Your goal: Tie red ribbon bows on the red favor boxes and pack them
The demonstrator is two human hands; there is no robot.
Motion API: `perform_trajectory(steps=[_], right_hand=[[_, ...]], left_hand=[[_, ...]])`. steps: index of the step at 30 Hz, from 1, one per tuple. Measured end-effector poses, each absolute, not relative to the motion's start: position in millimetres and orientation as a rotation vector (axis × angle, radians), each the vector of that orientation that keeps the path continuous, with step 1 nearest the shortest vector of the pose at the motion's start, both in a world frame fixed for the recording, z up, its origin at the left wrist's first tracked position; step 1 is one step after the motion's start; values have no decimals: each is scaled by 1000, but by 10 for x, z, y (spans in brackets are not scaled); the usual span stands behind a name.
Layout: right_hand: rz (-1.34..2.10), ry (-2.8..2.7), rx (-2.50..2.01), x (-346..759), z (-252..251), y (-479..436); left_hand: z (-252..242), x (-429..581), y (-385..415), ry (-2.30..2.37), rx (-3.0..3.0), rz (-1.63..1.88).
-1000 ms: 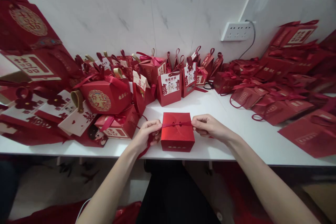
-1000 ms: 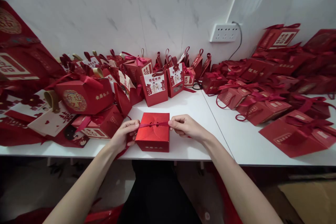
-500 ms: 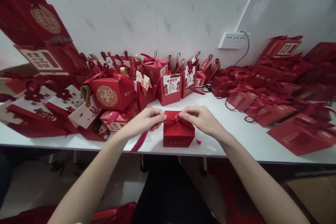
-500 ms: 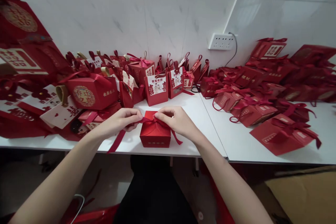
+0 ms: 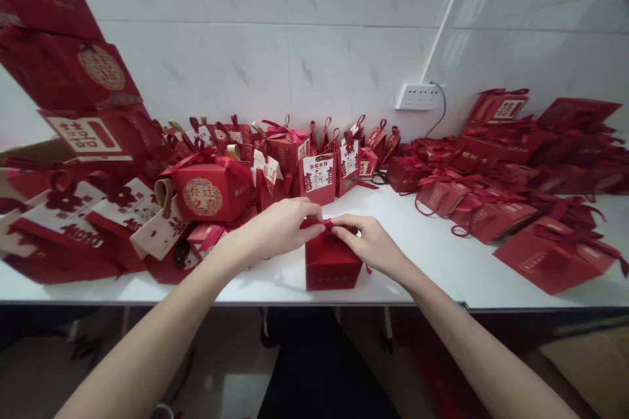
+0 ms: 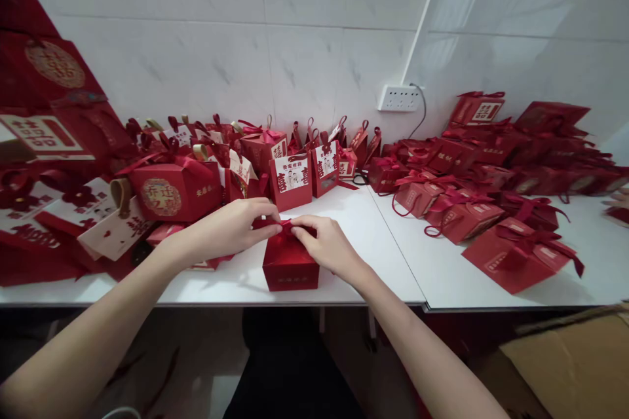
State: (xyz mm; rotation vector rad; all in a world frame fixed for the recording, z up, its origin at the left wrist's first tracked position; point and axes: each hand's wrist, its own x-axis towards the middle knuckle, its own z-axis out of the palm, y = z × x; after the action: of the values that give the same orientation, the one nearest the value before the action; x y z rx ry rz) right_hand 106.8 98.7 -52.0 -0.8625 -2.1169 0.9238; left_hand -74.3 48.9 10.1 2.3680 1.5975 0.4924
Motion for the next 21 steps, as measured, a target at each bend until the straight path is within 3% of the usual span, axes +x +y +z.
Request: perform_trajectory(steps=[12,21], right_hand=[[959,-1863,-937,1029,-599,924],[906,-1890,-863,982,-614,961]], left_hand=[[335,-791,478,1825,2371,129],[501,-650,551,1614,2610,-71]])
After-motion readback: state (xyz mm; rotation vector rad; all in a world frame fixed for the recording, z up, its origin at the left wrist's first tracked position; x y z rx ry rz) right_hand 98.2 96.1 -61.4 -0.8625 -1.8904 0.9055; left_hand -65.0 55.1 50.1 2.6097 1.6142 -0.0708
